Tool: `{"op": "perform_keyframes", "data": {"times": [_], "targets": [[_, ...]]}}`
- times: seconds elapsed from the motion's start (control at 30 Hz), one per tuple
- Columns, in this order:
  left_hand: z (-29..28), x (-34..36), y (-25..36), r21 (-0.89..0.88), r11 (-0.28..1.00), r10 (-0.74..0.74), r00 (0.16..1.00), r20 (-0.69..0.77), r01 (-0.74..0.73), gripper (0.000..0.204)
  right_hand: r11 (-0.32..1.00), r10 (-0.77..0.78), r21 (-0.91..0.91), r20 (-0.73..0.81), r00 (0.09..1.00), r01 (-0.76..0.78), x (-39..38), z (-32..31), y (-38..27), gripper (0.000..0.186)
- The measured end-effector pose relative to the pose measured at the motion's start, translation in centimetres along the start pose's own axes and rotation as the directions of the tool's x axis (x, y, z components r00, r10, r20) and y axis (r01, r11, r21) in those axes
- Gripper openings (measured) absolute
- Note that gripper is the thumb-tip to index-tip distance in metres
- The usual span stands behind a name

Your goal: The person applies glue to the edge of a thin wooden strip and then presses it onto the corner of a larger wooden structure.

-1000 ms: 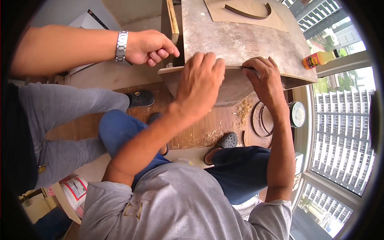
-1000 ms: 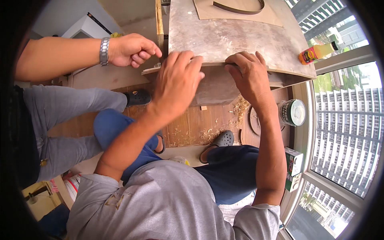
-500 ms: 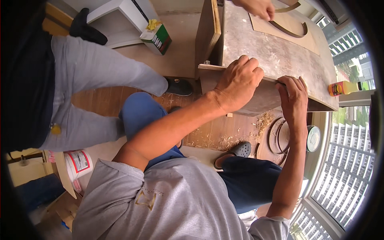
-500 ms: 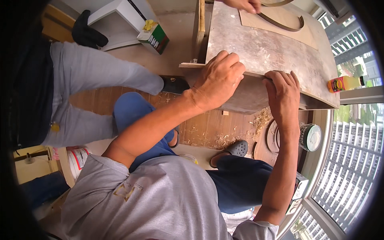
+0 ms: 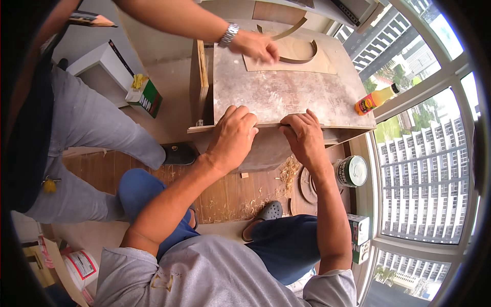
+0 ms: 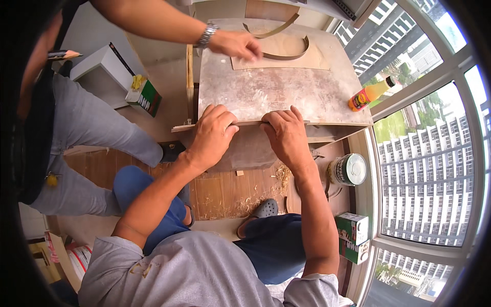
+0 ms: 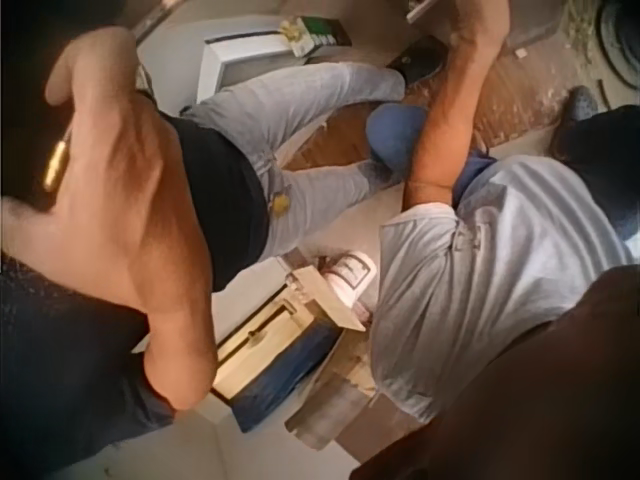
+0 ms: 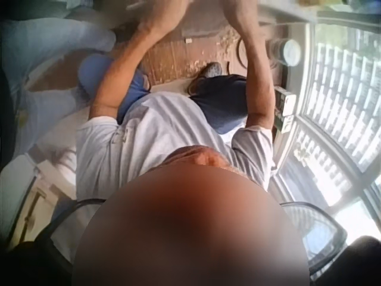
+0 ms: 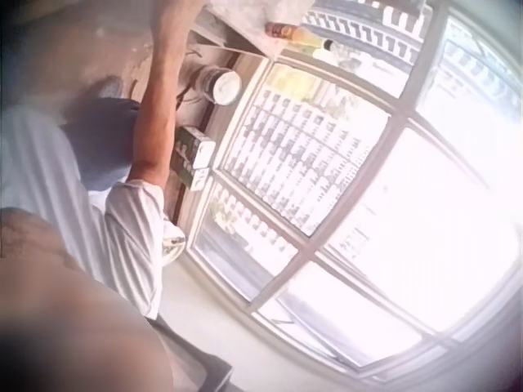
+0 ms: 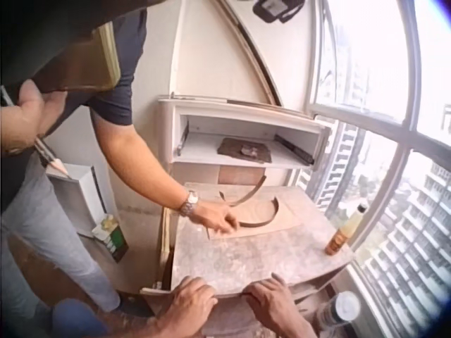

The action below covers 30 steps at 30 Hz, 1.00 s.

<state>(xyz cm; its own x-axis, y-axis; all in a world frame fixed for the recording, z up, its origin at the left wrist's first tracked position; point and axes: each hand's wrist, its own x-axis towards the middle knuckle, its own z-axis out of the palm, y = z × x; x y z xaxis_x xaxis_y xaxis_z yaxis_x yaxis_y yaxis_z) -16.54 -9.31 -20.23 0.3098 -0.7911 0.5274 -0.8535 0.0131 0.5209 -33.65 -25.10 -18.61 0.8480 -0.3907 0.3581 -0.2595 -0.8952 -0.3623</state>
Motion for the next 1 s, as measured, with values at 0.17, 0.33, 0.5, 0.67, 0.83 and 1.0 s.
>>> {"op": "perform_keyframes", "data": {"times": [0.17, 0.33, 0.5, 0.67, 0.83, 1.0], "targets": [[-0.1, -0.2, -0.2, 0.054, 0.999, 0.005, 0.999, 0.032, -0.007, 0.014, 1.000, -0.005, -0.029, 0.015, 1.000, 0.005, -0.2, 0.0, -0.1, 0.014], [0.4, 0.7, -0.3, 0.064, 0.997, 0.040, 0.999, -0.025, -0.038, 0.017, 1.000, 0.009, -0.019, -0.053, 0.999, -0.010, -0.1, -1.0, 2.0, 0.017], [0.0, 0.2, 0.0, 0.202, 0.978, 0.055, 0.998, -0.031, -0.047, 0.019, 0.999, 0.021, 0.035, -0.021, 1.000, -0.020, 0.5, -2.2, 2.3, 0.014], [0.2, 0.1, 0.5, 0.240, 0.970, 0.057, 0.998, -0.022, -0.050, 0.021, 0.983, 0.094, 0.157, -0.007, 0.996, -0.092, -0.1, -1.9, 2.7, 0.014], [1.0, 0.7, 3.3, 0.283, 0.943, 0.190, 0.981, -0.028, -0.174, 0.022, 0.947, 0.191, 0.253, 0.052, 0.980, -0.198, -0.4, -2.1, 2.8, 0.015], [3.4, 3.1, 3.1, 0.334, 0.918, 0.185, 0.975, 0.121, -0.215, 0.012, 0.996, 0.058, 0.072, 0.051, 0.997, -0.061, -0.4, -1.6, 3.2, 0.017]]}}
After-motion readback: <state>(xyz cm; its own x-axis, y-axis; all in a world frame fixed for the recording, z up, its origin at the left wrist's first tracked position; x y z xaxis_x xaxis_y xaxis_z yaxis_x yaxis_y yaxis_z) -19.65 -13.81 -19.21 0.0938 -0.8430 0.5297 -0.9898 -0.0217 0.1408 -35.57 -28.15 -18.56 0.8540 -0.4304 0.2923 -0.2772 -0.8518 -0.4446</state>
